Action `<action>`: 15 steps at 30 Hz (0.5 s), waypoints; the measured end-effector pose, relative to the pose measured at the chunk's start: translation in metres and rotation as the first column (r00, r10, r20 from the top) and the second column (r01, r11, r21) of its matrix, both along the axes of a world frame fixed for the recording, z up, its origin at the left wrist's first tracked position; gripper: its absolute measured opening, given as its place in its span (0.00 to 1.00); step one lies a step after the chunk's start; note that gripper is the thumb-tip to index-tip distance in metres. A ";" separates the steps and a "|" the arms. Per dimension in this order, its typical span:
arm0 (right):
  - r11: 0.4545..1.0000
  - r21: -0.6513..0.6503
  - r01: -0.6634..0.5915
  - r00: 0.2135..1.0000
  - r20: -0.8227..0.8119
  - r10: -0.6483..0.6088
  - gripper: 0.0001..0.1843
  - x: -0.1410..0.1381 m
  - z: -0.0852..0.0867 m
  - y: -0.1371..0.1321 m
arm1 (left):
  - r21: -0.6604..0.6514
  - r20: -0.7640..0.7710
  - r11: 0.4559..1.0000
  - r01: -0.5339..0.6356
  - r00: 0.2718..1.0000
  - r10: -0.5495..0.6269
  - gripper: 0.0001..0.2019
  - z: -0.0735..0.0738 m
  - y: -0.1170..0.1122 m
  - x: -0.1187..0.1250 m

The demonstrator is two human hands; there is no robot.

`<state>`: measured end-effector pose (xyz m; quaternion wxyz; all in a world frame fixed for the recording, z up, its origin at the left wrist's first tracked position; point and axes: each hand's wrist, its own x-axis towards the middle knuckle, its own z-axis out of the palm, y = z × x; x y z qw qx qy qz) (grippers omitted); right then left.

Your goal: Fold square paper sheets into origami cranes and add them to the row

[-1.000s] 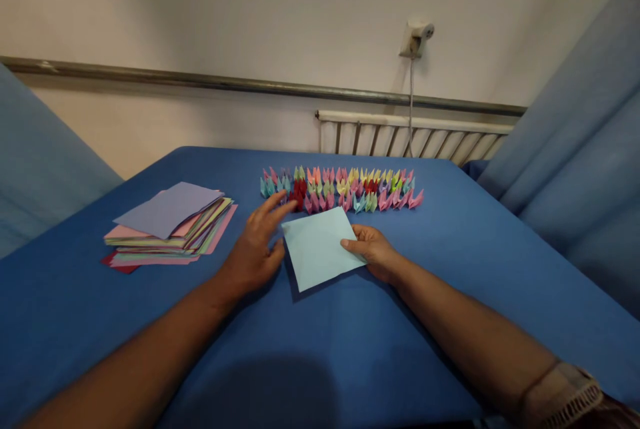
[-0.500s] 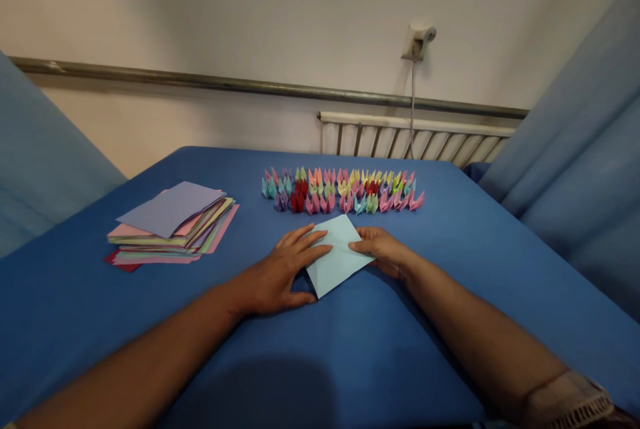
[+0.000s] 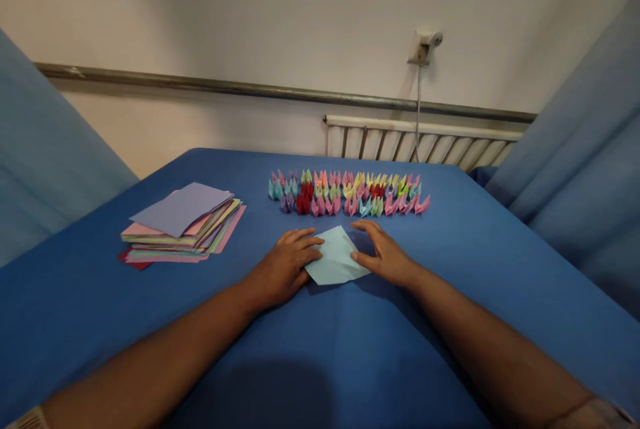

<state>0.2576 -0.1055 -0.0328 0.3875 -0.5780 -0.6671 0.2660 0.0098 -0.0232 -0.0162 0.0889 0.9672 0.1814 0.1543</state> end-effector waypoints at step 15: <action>0.996 -0.058 -0.073 0.852 0.515 0.092 0.05 -0.004 0.005 -0.003 | -0.195 0.012 0.953 -0.231 0.971 0.238 0.11 -0.020 0.033 -0.001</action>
